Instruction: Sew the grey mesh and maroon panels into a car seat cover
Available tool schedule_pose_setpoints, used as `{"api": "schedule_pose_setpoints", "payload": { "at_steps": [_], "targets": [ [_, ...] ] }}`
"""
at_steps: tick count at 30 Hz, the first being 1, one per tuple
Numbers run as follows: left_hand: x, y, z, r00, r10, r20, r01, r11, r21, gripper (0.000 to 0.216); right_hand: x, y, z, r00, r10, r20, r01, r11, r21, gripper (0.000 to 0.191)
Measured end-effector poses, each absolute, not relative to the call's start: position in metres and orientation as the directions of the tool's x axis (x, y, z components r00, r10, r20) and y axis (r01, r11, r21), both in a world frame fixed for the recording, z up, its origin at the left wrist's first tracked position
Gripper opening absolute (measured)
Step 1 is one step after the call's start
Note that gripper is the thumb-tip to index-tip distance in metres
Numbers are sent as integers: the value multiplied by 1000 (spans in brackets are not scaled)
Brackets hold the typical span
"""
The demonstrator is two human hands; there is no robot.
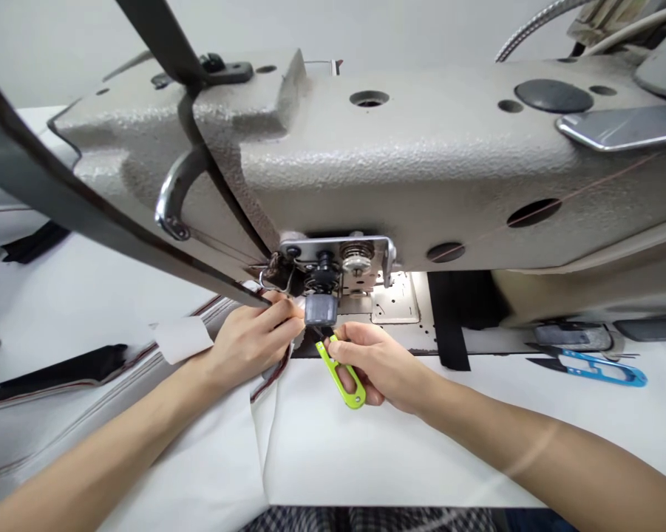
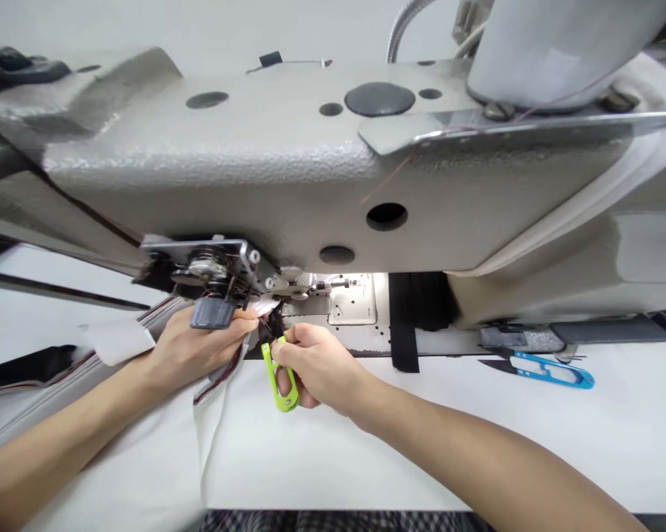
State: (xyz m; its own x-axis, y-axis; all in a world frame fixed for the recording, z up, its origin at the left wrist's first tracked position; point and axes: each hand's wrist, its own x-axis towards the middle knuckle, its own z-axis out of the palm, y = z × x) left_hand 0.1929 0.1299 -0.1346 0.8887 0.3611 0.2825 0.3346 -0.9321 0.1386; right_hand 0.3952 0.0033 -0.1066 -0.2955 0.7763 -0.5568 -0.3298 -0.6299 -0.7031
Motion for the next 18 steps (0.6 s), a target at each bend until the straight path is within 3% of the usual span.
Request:
{"api": "schedule_pose_setpoints", "payload": {
  "at_steps": [3,5,12,18],
  "targets": [
    [197,129,-128,911,164,377,222,-968,-115,19,394,5,-107,-305,768,-564,-339,-641,-689,21],
    [200,128,-125,909,99,404,199,-957,-213,21,392,5,-110,-304,777,-551,-354,-629,-692,21],
    [201,126,-124,902,110,418,212,-956,-204,18,374,-9,-119,-220,840,-496,-340,-543,-768,10],
    [203,125,-122,900,113,421,218,-953,-210,19,359,-12,-115,-170,850,-499,-244,-526,-815,12]
  ]
}}
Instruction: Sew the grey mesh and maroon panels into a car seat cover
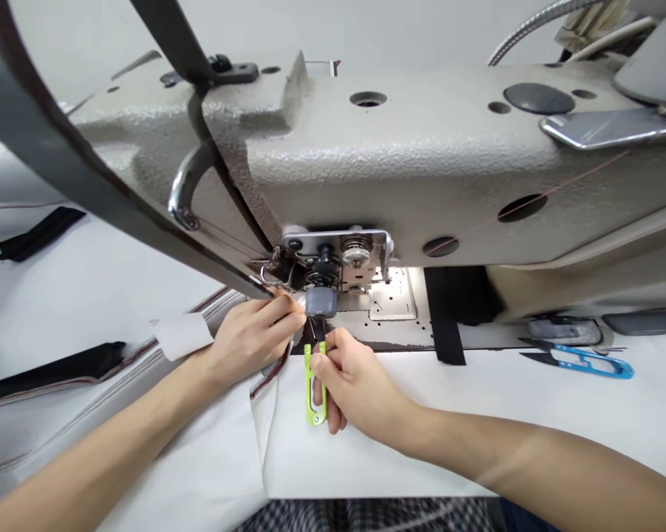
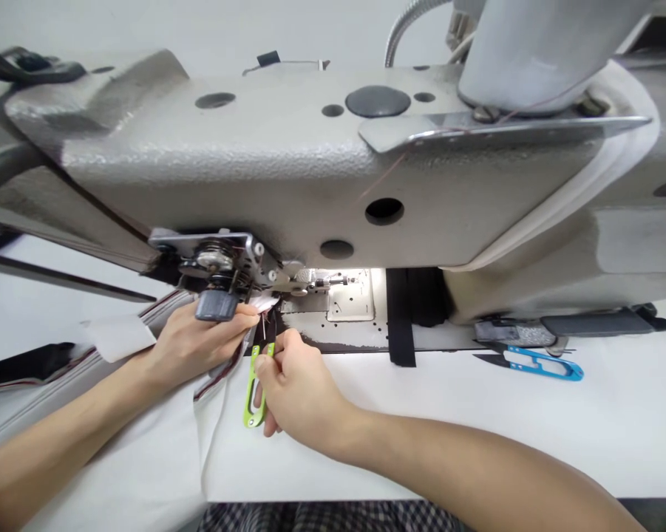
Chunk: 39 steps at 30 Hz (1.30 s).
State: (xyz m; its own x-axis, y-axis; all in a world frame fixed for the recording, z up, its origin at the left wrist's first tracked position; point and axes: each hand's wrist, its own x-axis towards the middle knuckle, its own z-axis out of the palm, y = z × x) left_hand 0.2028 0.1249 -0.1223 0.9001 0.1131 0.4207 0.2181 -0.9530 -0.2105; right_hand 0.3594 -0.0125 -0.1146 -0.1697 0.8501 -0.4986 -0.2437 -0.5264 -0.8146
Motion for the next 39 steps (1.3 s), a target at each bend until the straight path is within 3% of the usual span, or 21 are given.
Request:
{"api": "schedule_pose_setpoints", "payload": {
  "at_steps": [23,31,39],
  "targets": [
    [208,124,-120,873,51,486,166,-966,-198,16,367,-12,-123,-182,862,-473,-431,-502,-749,9],
    [207,124,-120,877,55,478,177,-961,-213,15,368,-10,-124,-180,853,-490,-426,-517,-743,11],
    [208,124,-122,876,54,480,168,-966,-199,14,362,-14,-118,-131,874,-468,-313,-484,-817,10]
  ]
}}
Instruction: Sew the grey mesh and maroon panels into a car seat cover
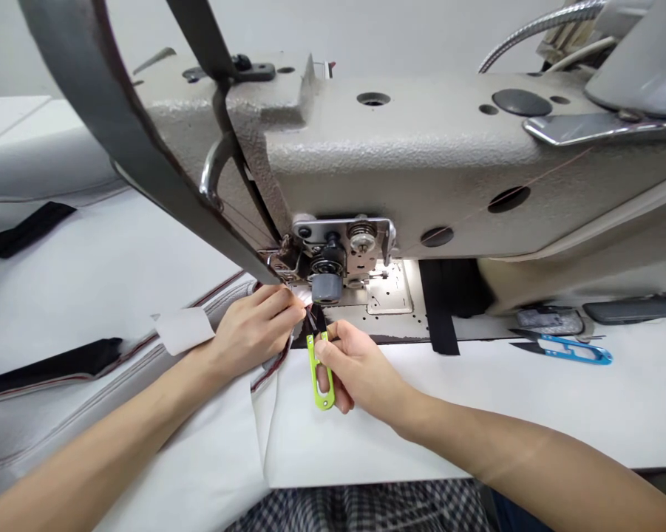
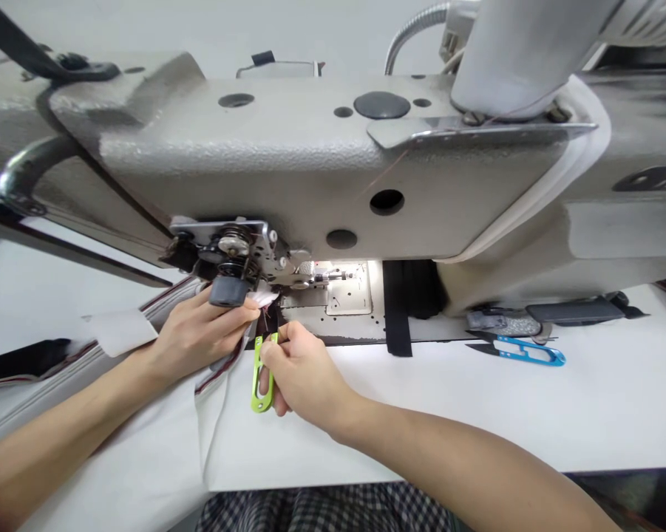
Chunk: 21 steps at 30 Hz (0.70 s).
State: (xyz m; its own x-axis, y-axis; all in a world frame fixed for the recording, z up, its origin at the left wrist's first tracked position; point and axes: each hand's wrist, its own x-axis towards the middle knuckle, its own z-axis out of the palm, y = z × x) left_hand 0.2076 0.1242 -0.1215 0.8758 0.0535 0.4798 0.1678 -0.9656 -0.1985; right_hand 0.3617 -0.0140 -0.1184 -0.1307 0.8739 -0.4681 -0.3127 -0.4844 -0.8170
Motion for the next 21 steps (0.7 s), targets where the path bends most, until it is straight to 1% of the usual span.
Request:
{"api": "schedule_pose_setpoints", "payload": {
  "at_steps": [4,8,10,13,17,21],
  "targets": [
    [206,125,-123,878,70,474,175,-968,-181,13,355,-16,-116,-76,887,-456,-211,-461,-862,10],
    [206,125,-124,879,67,472,173,-967,-186,13,353,-17,-117,-59,891,-449,-188,-452,-872,10],
    [207,125,-124,878,68,474,171,-969,-178,15,357,-18,-117,-101,879,-465,-222,-476,-851,11],
    [207,125,-124,877,79,474,173,-972,-159,17,368,-19,-115,-156,865,-477,-322,-501,-803,14],
    [207,125,-122,877,76,474,178,-969,-173,17,375,-16,-117,-147,863,-484,-436,-496,-751,17],
    [208,124,-120,874,82,480,194,-963,-189,19,372,-10,-121,-174,863,-475,-473,-496,-728,18]
  ]
}}
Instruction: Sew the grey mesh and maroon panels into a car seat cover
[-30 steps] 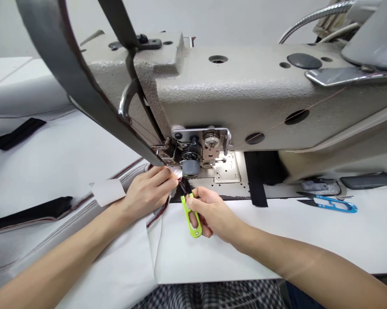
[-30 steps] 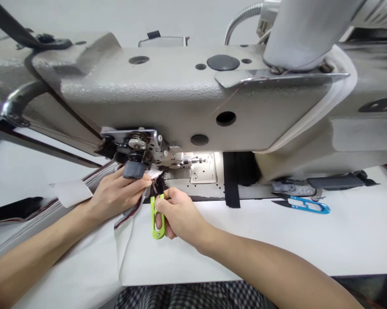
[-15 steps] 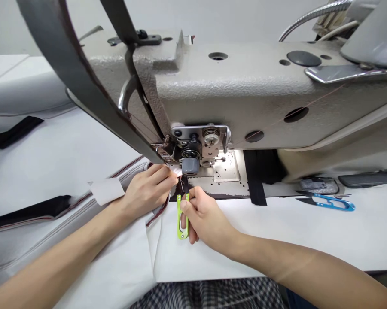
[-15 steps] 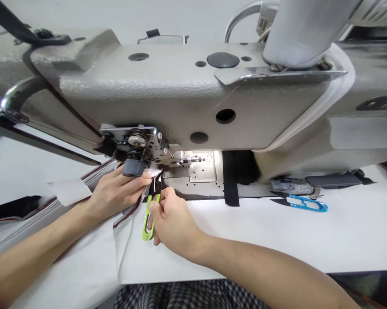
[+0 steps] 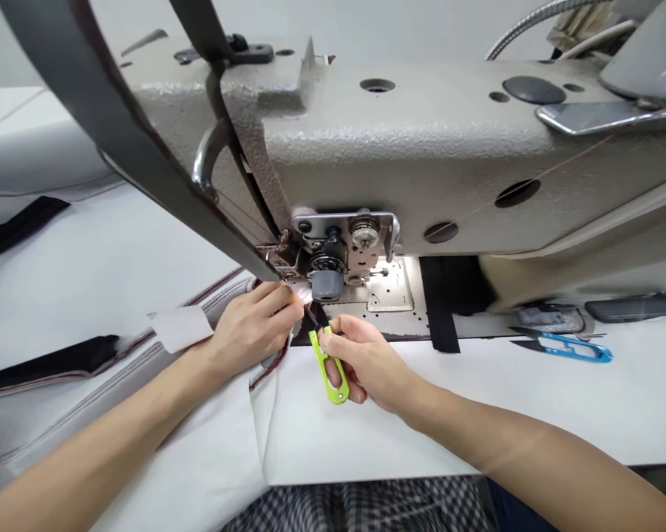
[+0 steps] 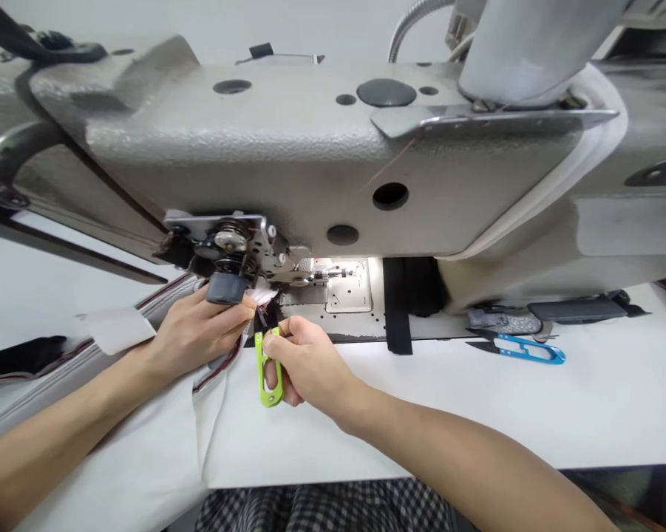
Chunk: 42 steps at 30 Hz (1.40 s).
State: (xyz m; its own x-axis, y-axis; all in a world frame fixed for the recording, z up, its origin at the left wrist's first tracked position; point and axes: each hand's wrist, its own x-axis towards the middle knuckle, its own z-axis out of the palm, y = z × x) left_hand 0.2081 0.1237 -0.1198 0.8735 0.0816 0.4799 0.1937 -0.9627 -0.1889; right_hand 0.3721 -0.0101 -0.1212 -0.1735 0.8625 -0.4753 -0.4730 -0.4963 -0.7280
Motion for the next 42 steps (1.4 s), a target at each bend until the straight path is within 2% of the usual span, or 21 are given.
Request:
{"api": "schedule_pose_setpoints", "payload": {
  "at_steps": [18,26,36,38,40,41,42],
  "targets": [
    [209,122,-120,867,76,493,198,-959,-202,18,370,-8,-125,-179,846,-502,-464,-522,-715,16],
    [209,122,-120,869,81,489,202,-959,-199,16,360,-14,-118,-113,868,-484,-340,-491,-802,13],
    [210,122,-120,865,85,495,196,-964,-177,16,360,-14,-121,-103,893,-439,-372,-444,-816,14],
    [210,122,-120,871,90,483,199,-963,-180,16,373,-15,-119,-32,902,-430,-247,-424,-871,14],
    [210,122,-122,867,104,488,206,-965,-160,15,395,-18,-117,85,915,-395,127,-403,-906,14],
    [209,123,-122,863,111,493,207,-967,-146,15,407,-20,-115,166,926,-339,378,-377,-846,16],
    [209,123,-123,859,115,498,207,-969,-132,15,417,-22,-113,237,942,-236,611,-334,-718,17]
  ]
}}
